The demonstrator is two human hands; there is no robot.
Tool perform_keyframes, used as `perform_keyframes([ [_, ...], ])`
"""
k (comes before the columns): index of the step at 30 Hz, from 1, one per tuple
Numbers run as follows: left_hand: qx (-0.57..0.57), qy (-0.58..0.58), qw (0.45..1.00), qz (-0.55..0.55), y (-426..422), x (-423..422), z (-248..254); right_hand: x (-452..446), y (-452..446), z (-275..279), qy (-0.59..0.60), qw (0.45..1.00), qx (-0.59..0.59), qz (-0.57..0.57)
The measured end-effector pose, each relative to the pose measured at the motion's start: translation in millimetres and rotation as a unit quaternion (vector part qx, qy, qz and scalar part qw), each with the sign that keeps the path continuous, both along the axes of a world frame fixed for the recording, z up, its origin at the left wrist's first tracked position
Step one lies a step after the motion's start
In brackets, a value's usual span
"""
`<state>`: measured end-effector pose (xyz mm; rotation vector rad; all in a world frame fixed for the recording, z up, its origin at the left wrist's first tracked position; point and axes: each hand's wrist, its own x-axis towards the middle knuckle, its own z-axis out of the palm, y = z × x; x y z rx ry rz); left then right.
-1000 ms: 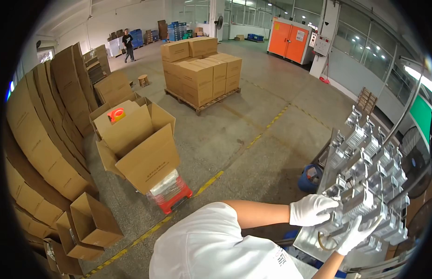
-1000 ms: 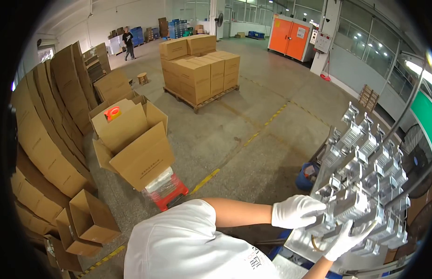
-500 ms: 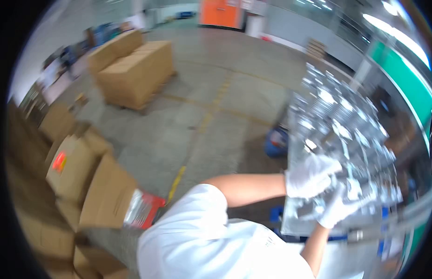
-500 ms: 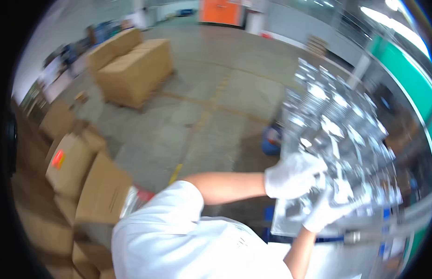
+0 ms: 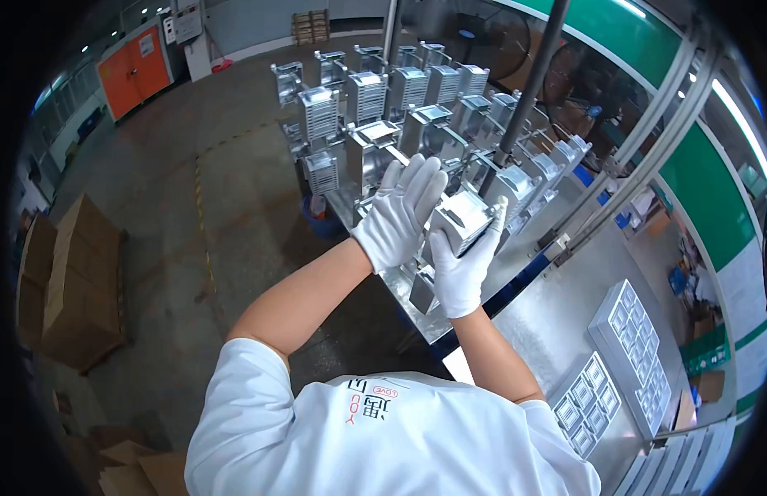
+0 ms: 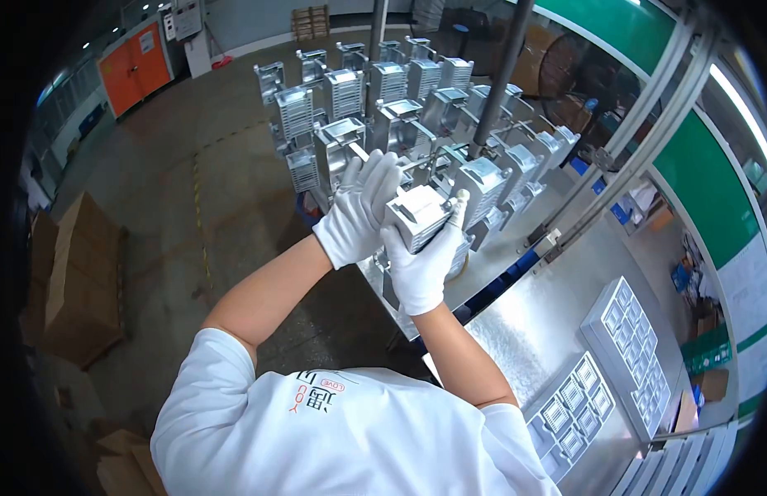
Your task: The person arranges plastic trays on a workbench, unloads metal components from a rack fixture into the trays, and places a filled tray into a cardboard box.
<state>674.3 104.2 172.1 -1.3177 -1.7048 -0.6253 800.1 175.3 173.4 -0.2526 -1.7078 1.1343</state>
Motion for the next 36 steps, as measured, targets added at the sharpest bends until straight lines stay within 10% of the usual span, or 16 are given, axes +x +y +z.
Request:
perform_keyframes([
  [15,0.110,0.089,0.983,-0.114,28,-24,4,10,5,5,-0.054,0.992,-0.109,0.042],
  [20,0.107,0.095,0.985,-0.094,27,-19,8,26,6,-26,0.105,0.957,-0.253,0.092],
  [29,0.089,0.075,0.993,-0.027,25,6,24,106,59,6,-0.040,0.935,-0.277,0.219],
  [31,0.120,0.124,0.985,-0.017,28,7,19,136,81,10,0.010,0.977,0.187,0.100],
  [36,0.081,0.129,0.988,-0.035,28,5,14,238,152,-6,-0.012,0.822,0.557,-0.114],
])
